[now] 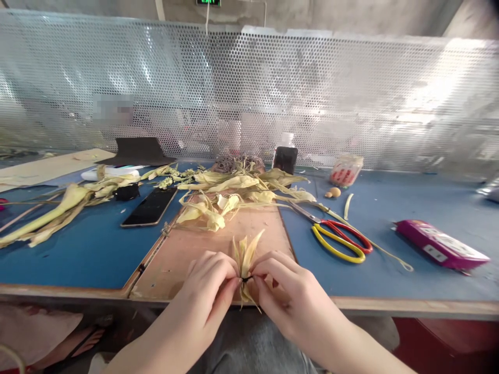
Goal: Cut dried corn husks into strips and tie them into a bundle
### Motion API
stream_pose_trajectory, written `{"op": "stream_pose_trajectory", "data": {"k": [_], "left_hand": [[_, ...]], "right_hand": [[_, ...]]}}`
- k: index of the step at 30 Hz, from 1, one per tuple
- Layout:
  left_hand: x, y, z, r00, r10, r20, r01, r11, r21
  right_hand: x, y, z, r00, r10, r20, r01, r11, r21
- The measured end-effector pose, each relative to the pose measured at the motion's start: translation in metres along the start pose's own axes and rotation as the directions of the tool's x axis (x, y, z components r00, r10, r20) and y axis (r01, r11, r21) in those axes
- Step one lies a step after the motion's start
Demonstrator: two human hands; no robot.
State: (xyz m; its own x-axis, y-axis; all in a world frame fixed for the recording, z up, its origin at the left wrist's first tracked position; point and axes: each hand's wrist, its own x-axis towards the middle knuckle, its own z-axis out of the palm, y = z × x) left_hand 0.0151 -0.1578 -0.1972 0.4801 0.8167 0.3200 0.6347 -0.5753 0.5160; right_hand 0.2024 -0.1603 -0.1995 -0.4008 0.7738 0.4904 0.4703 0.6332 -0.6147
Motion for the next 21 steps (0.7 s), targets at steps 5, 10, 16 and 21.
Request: {"op": "stream_pose_trajectory", "data": {"k": [5,10,16,21], "left_hand": [[0.0,0.0,0.003,0.999,0.002,-0.033,-0.003,1.0,-0.022],[-0.003,-0.002,0.006,0.998,-0.017,-0.066,0.014,0.998,-0.055],[-0.003,-0.002,0.007,0.996,0.01,-0.085,-0.016,0.998,-0.067],[-0.001,0.0,0.007,0.994,0.03,-0.108,-0.036,0.997,-0.061]], "right_hand": [[-0.003,-0.003,-0.003,1.0,0.017,0.026,-0.016,0.998,-0.058],[-0.005,-0.003,-0.001,0.997,0.031,0.076,-0.022,0.992,-0.122],[0.002,-0.002,0.003,0.985,0.144,0.091,-0.138,0.988,-0.065],[0.007,-0.004,0.001,0.962,0.246,0.115,-0.247,0.969,-0.005]]}}
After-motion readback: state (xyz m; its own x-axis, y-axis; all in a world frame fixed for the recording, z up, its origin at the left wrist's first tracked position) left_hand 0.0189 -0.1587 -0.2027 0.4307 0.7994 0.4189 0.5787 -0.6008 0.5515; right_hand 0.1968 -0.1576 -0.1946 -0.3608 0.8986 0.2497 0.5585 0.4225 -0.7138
